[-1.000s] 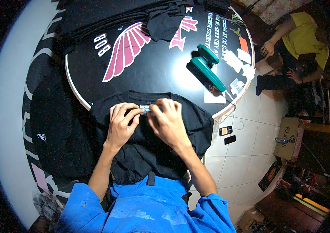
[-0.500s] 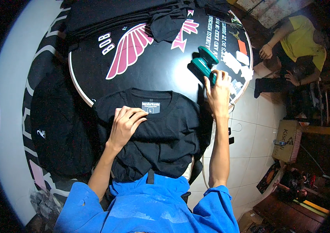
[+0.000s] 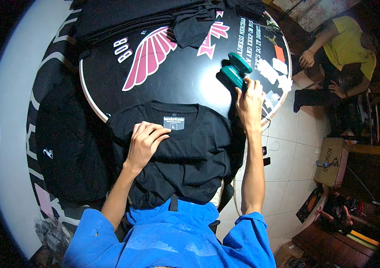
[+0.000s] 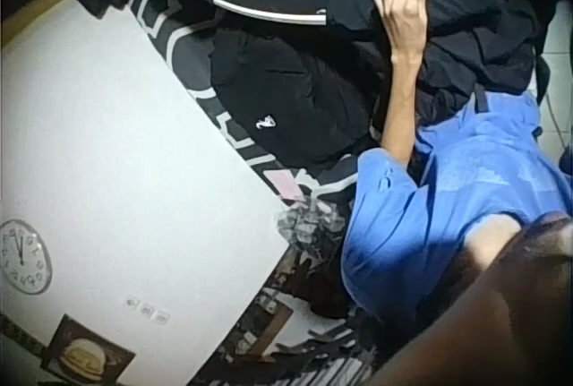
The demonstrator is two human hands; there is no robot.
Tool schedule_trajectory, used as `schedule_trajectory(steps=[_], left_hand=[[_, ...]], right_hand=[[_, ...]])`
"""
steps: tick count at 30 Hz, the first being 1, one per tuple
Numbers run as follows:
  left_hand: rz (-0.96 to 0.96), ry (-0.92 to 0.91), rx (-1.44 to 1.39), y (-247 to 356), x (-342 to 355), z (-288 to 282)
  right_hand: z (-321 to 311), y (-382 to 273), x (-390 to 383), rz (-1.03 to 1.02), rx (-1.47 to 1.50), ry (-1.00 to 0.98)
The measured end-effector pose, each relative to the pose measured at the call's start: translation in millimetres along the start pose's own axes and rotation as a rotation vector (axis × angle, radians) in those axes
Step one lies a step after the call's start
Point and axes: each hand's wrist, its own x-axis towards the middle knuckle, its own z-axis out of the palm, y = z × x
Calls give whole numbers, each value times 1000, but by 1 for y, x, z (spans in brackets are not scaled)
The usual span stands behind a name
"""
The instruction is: The person is attaching tags to t-shirts and folding them on a round table.
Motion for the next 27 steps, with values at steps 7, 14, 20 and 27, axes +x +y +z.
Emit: schedule_trajectory(steps=[7, 14, 20, 27], left_hand=[[23, 16, 7, 1, -3, 3], [45, 26, 11, 7, -12, 1], [-7, 16, 11, 7, -2, 5], [-41, -24, -40, 9, 9, 7]], right_hand=[[3, 3, -5, 20, 72, 148], [-45, -25, -17, 34, 192, 257], [-79, -48, -44, 112, 364, 184], [-101, -42, -75, 365, 784, 145]])
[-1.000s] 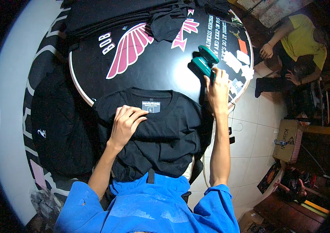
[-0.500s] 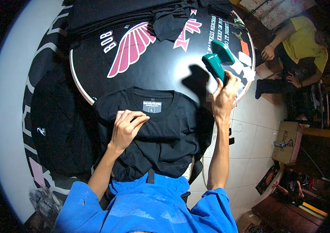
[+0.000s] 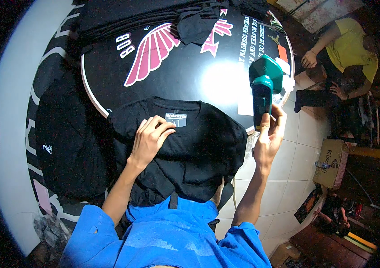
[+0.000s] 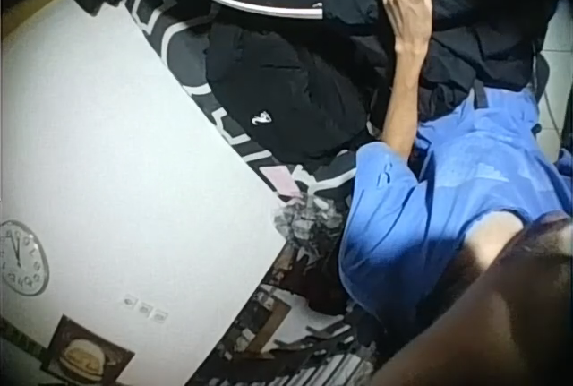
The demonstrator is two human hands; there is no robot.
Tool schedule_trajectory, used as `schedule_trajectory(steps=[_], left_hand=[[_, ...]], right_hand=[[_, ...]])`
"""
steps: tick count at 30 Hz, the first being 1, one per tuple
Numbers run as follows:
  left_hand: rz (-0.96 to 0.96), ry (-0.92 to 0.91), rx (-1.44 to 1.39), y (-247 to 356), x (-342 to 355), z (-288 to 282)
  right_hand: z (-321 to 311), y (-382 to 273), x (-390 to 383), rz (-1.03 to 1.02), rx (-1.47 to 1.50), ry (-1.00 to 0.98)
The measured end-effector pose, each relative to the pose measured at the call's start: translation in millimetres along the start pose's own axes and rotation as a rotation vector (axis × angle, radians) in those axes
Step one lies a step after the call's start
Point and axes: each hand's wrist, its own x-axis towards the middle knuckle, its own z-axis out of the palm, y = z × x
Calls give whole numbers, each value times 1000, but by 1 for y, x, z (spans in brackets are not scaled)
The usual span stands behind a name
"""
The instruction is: The person is attaching tags to t-shirts and folding them on a round table.
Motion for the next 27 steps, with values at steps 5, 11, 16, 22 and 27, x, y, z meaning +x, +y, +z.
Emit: schedule_trajectory(steps=[5, 11, 16, 22, 27], left_hand=[[-14, 7, -9, 0, 1, 0], [-24, 29, -24, 1, 0, 4], [-5, 37, -25, 1, -1, 5], [46, 73, 3, -2, -5, 9], [85, 113, 30, 1, -7, 7]], right_hand=[[-13, -11, -12, 16, -15, 45], [-19, -17, -24, 20, -22, 56], [-20, -18, -30, 6, -20, 34], [-17, -25, -35, 11, -17, 23], [-18, -32, -31, -41, 39, -24]])
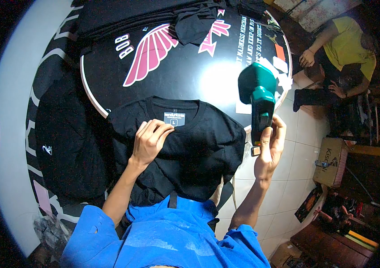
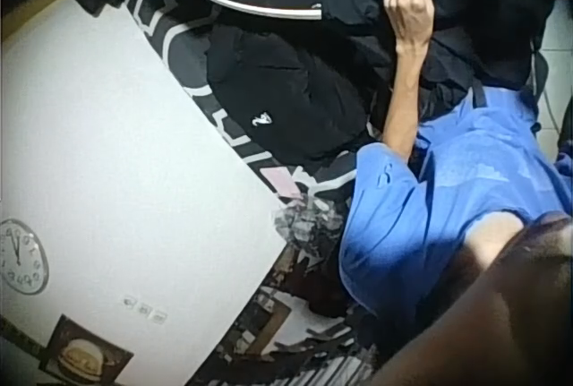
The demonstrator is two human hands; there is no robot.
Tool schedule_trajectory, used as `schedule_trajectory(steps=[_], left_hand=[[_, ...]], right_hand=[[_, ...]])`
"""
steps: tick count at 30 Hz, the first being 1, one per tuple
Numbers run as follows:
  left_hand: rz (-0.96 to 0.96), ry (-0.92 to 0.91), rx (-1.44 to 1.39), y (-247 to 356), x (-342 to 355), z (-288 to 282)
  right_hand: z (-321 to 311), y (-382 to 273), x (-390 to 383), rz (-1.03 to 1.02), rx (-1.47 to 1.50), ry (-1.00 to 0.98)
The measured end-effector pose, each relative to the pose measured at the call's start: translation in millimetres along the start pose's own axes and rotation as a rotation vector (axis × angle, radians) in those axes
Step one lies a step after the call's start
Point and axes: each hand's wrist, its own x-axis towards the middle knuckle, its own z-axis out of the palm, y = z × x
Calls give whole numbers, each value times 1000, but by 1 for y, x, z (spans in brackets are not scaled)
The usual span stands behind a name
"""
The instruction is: The person is attaching tags to t-shirts and folding them on a round table.
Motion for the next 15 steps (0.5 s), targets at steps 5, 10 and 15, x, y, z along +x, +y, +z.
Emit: schedule_trajectory(steps=[5, 10, 15], left_hand=[[50, 51, 11, 1, -1, -1], [59, 52, 21, -3, -6, -6], [74, 58, 25, -2, -6, -5]], right_hand=[[14, -30, 16, 214, 62, -222], [50, -33, 29, 137, -72, -522], [70, -33, 42, -65, -189, -668]])
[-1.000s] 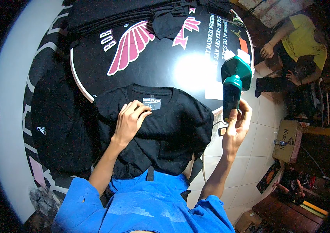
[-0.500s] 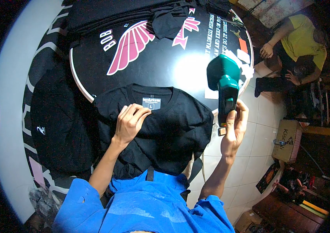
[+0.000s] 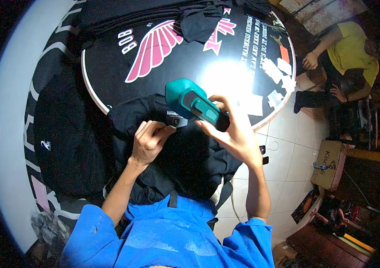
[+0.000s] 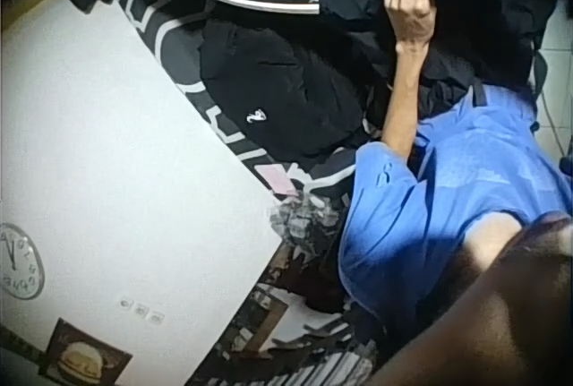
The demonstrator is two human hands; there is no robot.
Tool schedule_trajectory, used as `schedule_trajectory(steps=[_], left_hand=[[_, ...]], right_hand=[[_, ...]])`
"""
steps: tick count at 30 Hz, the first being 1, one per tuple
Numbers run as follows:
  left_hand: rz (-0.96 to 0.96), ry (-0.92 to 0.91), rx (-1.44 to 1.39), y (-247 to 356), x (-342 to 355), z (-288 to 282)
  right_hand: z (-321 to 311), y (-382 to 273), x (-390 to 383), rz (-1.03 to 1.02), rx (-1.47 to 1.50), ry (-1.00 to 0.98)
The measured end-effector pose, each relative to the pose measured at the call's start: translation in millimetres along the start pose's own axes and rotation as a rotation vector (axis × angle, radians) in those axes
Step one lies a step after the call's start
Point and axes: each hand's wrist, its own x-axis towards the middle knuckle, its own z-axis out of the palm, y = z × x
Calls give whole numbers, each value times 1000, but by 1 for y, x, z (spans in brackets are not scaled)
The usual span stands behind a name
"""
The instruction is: The person is attaching tags to t-shirts and folding them on a round table.
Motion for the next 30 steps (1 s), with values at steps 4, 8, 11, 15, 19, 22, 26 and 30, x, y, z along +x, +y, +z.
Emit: schedule_trajectory(steps=[4, 8, 11, 15, 19, 22, 26, 30], left_hand=[[14, 11, 13, -4, -6, 2], [38, 26, 42, -5, -9, 3], [47, 28, 17, -5, -10, 1], [76, 68, 12, -5, -6, 1], [85, 82, 21, -3, -5, 1], [89, 79, 35, -6, -9, -1], [105, 78, 5, -5, -9, 0], [107, 84, 0, -4, -11, 0]], right_hand=[[9, 9, 13, -38, -98, -79], [15, 13, 18, -6, -113, -153], [16, 18, 17, 19, -103, -187], [14, 23, 18, 7, -133, -235], [9, 29, 20, -80, -178, -280], [9, 29, 26, -99, -211, -358], [7, 26, 29, -77, -198, -433], [10, 24, 31, -75, -213, -465]])
